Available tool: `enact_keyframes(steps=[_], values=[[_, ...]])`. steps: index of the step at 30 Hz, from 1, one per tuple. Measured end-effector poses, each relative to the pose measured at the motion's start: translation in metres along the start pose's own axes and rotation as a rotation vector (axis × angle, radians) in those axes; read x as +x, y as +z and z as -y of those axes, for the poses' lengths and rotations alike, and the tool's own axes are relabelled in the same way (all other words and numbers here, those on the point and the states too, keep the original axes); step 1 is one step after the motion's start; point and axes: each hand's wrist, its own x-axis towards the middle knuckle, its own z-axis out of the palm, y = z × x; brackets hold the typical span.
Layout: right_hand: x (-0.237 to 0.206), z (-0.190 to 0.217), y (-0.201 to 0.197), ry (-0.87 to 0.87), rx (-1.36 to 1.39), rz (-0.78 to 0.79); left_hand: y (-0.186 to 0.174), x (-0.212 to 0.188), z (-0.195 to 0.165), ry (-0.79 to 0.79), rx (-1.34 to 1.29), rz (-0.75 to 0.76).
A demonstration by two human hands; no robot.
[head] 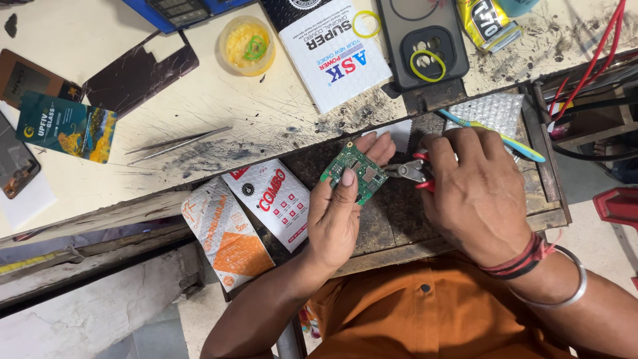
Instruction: The person uses pliers to remove a component from a small green circuit board, then uses a hot air gun to heat the board while holding it with tweezers. The person continues to heat and adjust the board, then uses tweezers to remove a small component.
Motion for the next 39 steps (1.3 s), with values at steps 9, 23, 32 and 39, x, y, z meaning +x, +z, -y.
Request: enact_keyframes(steps=[9, 23, 32, 39], values=[[0.0035, 0.0064, 0.0086, -0.021, -0.003, -0.053, 0.0001, -0.0012, 0.0013, -0.009, -0.017, -0.006], [0.0023, 0.0041, 0.01, -0.05, -0.031, -0.08, -0.0011, 0.0011, 0.0008, -0.013, -0.001, -0.009], [0.0004, 0.0035, 0.008, -0.053, -0.084, -0.068, -0.0016, 0.0006, 0.0012, -0.018, 0.045, -0.02], [-0.001, 0.0043, 0.0091, -0.052, -0.159, -0.072, -0.0027, -0.0002, 0.0033, -0.013, 0.07, -0.03]])
